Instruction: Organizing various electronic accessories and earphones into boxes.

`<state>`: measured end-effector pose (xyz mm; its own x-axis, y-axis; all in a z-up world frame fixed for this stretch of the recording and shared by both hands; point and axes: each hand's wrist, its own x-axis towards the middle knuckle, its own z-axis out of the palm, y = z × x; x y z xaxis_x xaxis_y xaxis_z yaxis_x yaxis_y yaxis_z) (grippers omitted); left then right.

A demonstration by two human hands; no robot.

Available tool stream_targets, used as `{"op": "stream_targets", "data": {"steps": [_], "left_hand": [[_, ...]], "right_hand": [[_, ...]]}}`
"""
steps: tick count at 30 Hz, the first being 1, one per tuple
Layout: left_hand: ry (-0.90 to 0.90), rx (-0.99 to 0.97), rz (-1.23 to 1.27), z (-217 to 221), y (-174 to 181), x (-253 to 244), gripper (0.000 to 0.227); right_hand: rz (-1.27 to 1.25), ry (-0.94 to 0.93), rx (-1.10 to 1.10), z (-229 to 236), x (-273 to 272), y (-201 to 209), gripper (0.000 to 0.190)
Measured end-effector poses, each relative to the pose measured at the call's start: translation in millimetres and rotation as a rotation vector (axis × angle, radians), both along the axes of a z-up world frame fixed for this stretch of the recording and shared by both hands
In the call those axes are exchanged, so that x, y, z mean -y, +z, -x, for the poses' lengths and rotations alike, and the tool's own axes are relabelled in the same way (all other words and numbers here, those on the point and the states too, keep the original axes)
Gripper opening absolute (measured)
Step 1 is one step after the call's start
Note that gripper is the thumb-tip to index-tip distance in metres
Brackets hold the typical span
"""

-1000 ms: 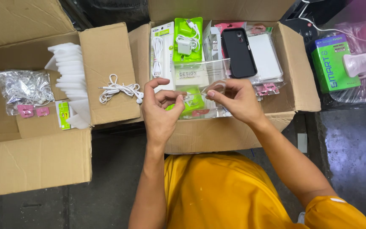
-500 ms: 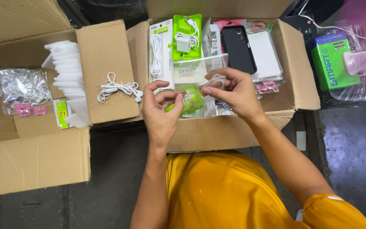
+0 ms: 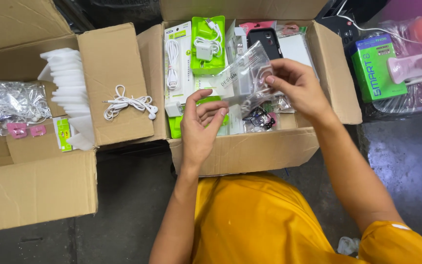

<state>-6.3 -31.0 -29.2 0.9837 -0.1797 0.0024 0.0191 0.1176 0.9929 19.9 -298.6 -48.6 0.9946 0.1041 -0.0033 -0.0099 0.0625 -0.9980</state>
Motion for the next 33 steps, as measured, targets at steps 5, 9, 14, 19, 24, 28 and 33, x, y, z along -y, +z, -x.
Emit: {"op": "stream_targets", "data": {"steps": [5,9,14,19,24,28,33], "left_hand": [[-0.053,-0.039,-0.09,-10.0,-4.2,4.6,0.059],[-0.092,-0.051,-0.218,-14.8,-7.6,10.1,0.06],[-0.116,-0.051,-0.258,-17.9,-12.5,4.2,0.045],[-0.097,-0.112,-0.208,-17.5,-9.1,-8.7,0.035],[-0.05,-0.038,-0.174,-14.2,-5.0,-21.2,0.03],[-0.042,-0.04,-0.192,-10.1,-4.1,-26.8,0.029],[-0.048,-0.046,-0.194,-7.0,-8.2,-31.2,0.027]], "right_hand": [[0.157,0.131,-0.047,-8.4,17.4,9.9,0.025],[0.271,0.275,-0.033,-12.8,27.2,5.2,0.026],[0.501,0.368,-0.146,-23.0,48.6,8.8,0.028],[0.753,0.471,-0.307,-34.6,70.8,4.1,0.027],[0.751,0.562,-0.135,-49.8,83.7,-19.6,0.023],[0.982,0.535,-0.109,-39.4,45.0,-11.2,0.025],[1.074,0.558,-0.197,-23.4,12.2,-19.4,0.026]]}}
